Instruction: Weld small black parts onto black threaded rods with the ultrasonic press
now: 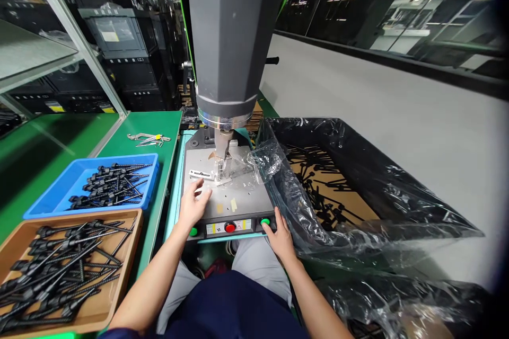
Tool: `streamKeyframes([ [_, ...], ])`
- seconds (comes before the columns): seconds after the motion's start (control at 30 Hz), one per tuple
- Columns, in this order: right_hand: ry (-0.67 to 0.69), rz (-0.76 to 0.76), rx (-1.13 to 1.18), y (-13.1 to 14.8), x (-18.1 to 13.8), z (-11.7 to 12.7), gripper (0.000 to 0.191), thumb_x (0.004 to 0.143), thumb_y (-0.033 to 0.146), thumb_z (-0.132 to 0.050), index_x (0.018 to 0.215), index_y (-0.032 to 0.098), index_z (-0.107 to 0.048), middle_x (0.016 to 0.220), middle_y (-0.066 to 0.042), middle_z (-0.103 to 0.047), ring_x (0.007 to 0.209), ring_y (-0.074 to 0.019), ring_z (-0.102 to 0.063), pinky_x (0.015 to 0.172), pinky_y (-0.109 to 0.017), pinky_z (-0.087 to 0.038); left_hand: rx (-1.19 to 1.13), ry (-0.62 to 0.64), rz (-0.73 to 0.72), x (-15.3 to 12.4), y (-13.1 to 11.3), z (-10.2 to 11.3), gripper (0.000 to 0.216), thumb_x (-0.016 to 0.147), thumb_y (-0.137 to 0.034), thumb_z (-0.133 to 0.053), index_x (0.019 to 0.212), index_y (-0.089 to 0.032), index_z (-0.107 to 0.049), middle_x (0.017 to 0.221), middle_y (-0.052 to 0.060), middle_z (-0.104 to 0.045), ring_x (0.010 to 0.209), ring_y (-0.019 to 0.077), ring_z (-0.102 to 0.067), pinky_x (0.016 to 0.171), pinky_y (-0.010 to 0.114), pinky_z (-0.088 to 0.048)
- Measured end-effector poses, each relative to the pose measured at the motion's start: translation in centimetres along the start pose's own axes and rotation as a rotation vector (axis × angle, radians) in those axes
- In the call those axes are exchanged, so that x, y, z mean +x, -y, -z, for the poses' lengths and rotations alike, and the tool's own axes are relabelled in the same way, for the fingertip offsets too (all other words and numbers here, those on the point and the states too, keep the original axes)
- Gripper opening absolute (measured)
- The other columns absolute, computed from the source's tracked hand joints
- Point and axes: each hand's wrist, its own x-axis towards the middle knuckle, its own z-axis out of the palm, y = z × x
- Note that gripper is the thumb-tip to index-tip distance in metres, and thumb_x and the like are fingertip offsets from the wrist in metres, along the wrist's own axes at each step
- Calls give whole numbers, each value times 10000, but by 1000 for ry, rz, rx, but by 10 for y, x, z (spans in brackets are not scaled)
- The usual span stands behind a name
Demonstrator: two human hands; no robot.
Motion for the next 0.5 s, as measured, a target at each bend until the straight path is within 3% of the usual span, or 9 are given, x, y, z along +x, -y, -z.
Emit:
streamKeyframes([
  [0.13,-98,-12,56,11,-1,8,706,872,539,-532,1455,158,-416,1382,-204,-524,1282,-349,-515,1019,-533,-459,-17,33,24,36,-9,-26,545,767,-424,-726,1231,-165,-603,1235,163,-637,1143,271,-601,925,411,-491],
  [0.27,-315,71,151,45,-4,17,519,902,499,-531,1279,145,-579,1256,-193,-604,1163,-304,-592,998,-498,-483,-82,43,81,57,-14,-40,476,711,-406,-759,1085,-139,-636,902,87,-696,837,196,-651,788,337,-496],
  [0.33,-236,105,273,65,-6,13,428,922,451,-520,1221,157,-609,1155,-166,-664,1052,-262,-649,932,-445,-532,-171,71,109,61,-17,-43,431,696,-405,-761,1009,-137,-637,742,25,-656,672,148,-612,671,287,-474],
  [0.5,274,144,536,114,-4,-21,336,926,414,-529,1122,183,-674,978,-110,-740,899,-232,-705,790,-369,-587,-342,124,196,62,-31,-48,431,612,-406,-807,894,-135,-626,604,-28,-586,527,107,-549,520,230,-394],
])
